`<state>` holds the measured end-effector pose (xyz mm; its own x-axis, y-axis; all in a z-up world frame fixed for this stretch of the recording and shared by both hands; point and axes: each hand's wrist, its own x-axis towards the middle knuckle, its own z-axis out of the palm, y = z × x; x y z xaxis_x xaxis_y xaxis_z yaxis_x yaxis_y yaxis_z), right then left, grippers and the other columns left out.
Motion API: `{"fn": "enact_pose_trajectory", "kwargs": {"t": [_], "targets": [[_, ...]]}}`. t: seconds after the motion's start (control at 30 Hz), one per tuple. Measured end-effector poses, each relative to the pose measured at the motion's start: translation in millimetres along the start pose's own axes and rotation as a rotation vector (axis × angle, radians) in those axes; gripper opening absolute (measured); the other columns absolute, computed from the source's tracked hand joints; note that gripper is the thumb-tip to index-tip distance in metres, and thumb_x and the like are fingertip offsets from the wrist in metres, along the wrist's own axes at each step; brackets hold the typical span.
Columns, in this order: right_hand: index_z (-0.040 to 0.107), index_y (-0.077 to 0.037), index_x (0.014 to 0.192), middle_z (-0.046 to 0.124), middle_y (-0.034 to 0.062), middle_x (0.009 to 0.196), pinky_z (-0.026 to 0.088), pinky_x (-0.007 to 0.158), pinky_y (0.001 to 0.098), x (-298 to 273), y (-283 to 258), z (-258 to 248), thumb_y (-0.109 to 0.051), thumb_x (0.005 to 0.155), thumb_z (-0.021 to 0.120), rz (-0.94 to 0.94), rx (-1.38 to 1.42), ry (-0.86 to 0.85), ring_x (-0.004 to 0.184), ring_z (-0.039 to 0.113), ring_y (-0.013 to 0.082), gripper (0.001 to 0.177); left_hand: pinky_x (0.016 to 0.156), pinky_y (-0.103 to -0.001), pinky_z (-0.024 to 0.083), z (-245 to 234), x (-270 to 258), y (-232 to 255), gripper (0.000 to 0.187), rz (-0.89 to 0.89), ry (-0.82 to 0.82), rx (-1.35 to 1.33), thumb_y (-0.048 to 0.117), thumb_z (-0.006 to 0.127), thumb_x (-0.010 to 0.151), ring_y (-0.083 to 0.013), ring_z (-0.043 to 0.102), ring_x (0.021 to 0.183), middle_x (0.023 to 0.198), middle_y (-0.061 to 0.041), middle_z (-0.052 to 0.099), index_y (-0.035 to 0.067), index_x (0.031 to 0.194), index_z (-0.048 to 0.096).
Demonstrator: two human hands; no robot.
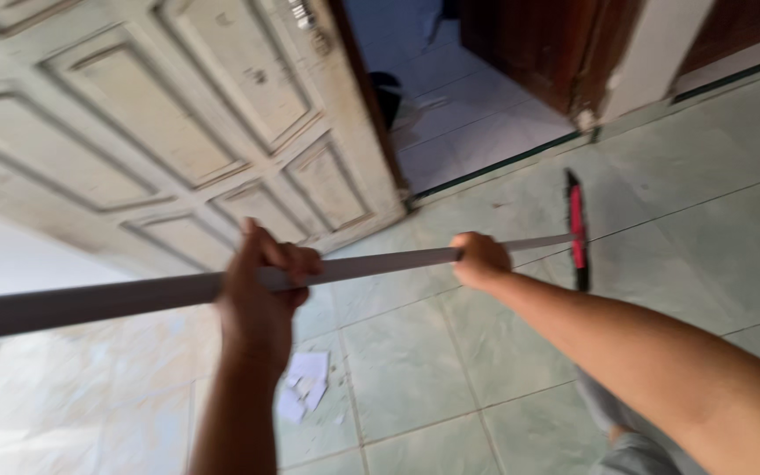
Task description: The person sweeps scraps of paper and dust across a tiled floor using a broom, moving from an indoor area through a doorway to an outdoor patio.
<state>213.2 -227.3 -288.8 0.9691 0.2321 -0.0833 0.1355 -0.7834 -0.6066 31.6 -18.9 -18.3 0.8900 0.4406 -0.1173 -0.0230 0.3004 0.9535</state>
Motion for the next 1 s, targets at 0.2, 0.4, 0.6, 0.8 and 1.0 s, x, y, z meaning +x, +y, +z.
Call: {"fn": "enact_pose_trajectory", "kwargs": {"t": [0.2,0.4,0.6,0.8,1.0], "targets": [[0.074,-0.014,0.101,0.076,0.0112,0.104,0.057,0.083,0.0481,139,269,-91,-0.014,0.079,0.070,0.154,-0.078,0.212,0.099,0.071,0.0356,0.022,0.066,-0.033,0.040,184,137,-158,0.032,-0.100,-0.276,-0.109,0.033,0.057,0.100,-0.0199,0.062,0.081,0.069,-0.004,0.055,0.014,0.076,0.049],[0.071,-0.013,0.113,0.074,0.0099,0.115,0.056,0.090,0.0448,239,474,-125,-0.026,0.083,0.081,0.213,-0.307,0.317,0.110,0.069,0.0340,0.035,0.069,-0.032,0.046,363,229,-276,0.029,-0.257,-0.302,-0.013,0.022,0.060,0.098,-0.0137,0.060,0.078,0.077,-0.001,0.069,0.012,0.073,0.049],[0.076,-0.015,0.108,0.077,0.0131,0.103,0.058,0.085,0.0441,331,502,-110,-0.017,0.084,0.072,0.297,-0.198,0.126,0.101,0.073,0.0333,0.024,0.073,-0.031,0.049,401,284,-328,0.033,-0.164,-0.131,-0.119,0.018,0.059,0.102,-0.0162,0.060,0.073,0.068,-0.005,0.061,0.009,0.073,0.046],[0.079,-0.011,0.090,0.077,0.0157,0.093,0.059,0.082,0.0477,361,323,-5,-0.017,0.085,0.067,0.082,-0.125,-0.010,0.095,0.074,0.0359,0.014,0.052,-0.030,0.036,259,286,-243,0.029,-0.051,0.148,-0.011,0.023,0.058,0.098,-0.0136,0.050,0.056,0.065,-0.008,0.065,0.009,0.072,0.054],[0.068,-0.004,0.090,0.070,0.0261,0.100,0.049,0.091,0.0589,209,44,165,-0.012,0.078,0.069,-0.172,-0.024,-0.154,0.109,0.060,0.0503,0.015,0.057,-0.036,0.036,52,141,-82,0.024,0.017,0.589,0.085,0.026,0.052,0.094,-0.0200,0.059,0.061,0.064,-0.011,0.061,0.010,0.077,0.046]]}}
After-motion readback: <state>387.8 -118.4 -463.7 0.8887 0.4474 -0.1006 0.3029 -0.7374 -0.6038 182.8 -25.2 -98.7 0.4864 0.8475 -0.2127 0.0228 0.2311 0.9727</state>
